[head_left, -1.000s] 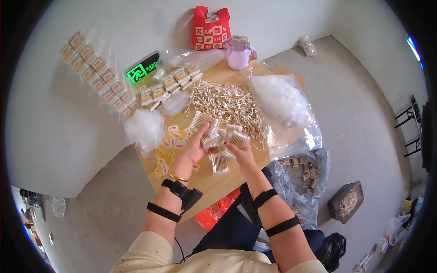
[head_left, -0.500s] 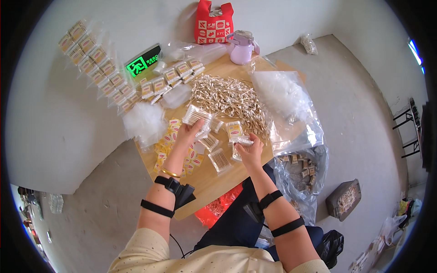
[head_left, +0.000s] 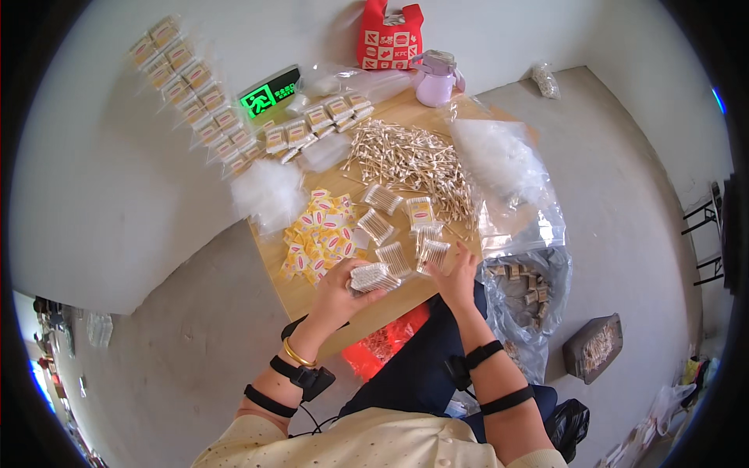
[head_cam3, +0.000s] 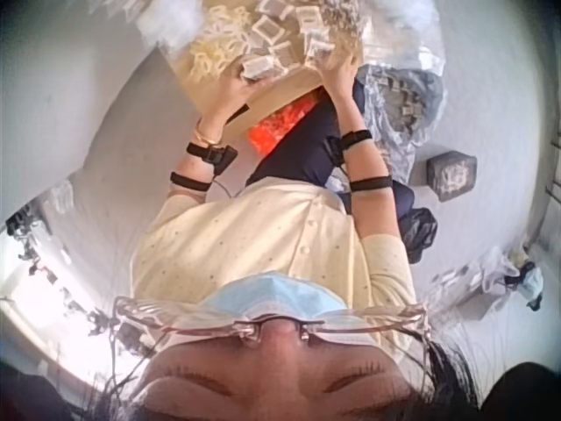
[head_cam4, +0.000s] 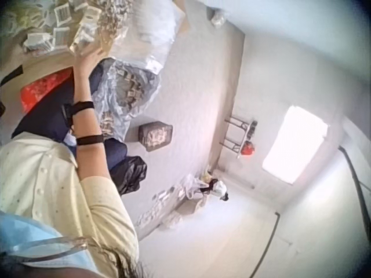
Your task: The person sits on the floor and packs cotton swabs into small plastic bags. They pick up swabs from a large pile on a table, insert them into bags, and place the filled bags into a larger plastic bag on the floor.
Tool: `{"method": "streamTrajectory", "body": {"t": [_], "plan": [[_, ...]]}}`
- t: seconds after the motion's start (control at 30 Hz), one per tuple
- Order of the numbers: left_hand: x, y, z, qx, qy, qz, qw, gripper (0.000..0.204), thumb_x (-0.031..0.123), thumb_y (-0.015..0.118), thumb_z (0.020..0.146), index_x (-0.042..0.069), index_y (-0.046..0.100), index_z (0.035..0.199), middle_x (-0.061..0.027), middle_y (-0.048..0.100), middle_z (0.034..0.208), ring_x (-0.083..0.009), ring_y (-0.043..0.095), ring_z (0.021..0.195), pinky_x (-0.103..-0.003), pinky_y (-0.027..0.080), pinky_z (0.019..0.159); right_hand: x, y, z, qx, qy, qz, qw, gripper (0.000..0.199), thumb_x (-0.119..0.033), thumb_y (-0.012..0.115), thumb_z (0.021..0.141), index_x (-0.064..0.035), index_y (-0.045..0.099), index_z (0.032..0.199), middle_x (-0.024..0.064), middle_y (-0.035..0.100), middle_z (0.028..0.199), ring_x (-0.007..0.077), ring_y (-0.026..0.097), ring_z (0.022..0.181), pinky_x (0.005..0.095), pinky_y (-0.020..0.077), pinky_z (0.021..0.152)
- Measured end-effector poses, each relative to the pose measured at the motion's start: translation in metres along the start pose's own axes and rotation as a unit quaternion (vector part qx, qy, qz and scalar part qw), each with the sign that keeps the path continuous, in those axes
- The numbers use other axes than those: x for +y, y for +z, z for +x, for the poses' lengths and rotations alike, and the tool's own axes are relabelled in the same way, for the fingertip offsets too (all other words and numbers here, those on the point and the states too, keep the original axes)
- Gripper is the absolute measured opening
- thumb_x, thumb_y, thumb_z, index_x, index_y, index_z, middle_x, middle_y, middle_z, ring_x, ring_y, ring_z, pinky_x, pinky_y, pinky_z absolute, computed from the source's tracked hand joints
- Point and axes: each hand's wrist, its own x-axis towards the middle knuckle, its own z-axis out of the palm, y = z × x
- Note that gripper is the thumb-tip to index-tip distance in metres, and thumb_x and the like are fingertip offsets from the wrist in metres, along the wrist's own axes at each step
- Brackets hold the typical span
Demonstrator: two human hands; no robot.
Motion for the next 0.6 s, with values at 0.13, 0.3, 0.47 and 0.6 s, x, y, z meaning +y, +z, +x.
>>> {"method": "streamTrajectory", "body": {"t": [0.13, 0.3, 0.47, 0.6], "plan": [[0.023, -0.009, 0.0, 0.007, 0.091, 0.102, 0.991, 0.048, 0.03, 0.085, 0.069, 0.008, 0.061, 0.104, -0.0083, 0.065, 0.094, -0.0298, 0.063, 0.088, -0.038, 0.051, 0.079, -0.036, -0.045, -0.005, -0.088, 0.022, 0.16, 0.983, 0.041, -0.016, 0.078, 0.078, -0.0003, 0.058, 0.111, 0.0127, 0.055, 0.113, 0.027, 0.054, 0.101, 0.0363, 0.0471, 0.082], [0.038, -0.009, -0.005, 0.012, 0.136, 0.186, 0.973, 0.051, 0.032, 0.085, 0.067, 0.01, 0.062, 0.106, -0.0081, 0.064, 0.095, -0.0305, 0.063, 0.088, -0.04, 0.051, 0.078, -0.073, -0.076, -0.024, -0.275, -0.116, 0.232, 0.926, 0.035, -0.012, 0.074, 0.082, -0.007, 0.06, 0.114, 0.0075, 0.06, 0.105, 0.0214, 0.057, 0.098, 0.0338, 0.047, 0.082], [0.033, 0.0, -0.017, -0.033, 0.02, 0.002, 0.999, 0.051, 0.028, 0.084, 0.074, 0.005, 0.06, 0.112, -0.0069, 0.066, 0.105, -0.0225, 0.064, 0.096, -0.035, 0.05, 0.085, -0.082, -0.071, -0.038, -0.297, -0.088, 0.278, 0.909, 0.033, -0.011, 0.072, 0.085, -0.0048, 0.059, 0.114, 0.0055, 0.063, 0.1, 0.0177, 0.059, 0.095, 0.0318, 0.0467, 0.083], [-0.011, 0.012, -0.034, -0.044, -0.157, -0.293, 0.942, 0.049, 0.026, 0.078, 0.084, 0.0, 0.055, 0.119, -0.0052, 0.065, 0.112, -0.0122, 0.061, 0.1, -0.03, 0.05, 0.086, -0.073, -0.044, -0.044, -0.303, -0.015, 0.381, 0.873, 0.024, -0.009, 0.068, 0.089, -0.0015, 0.058, 0.109, 0.0046, 0.065, 0.096, 0.0127, 0.06, 0.09, 0.0291, 0.0477, 0.08]]}}
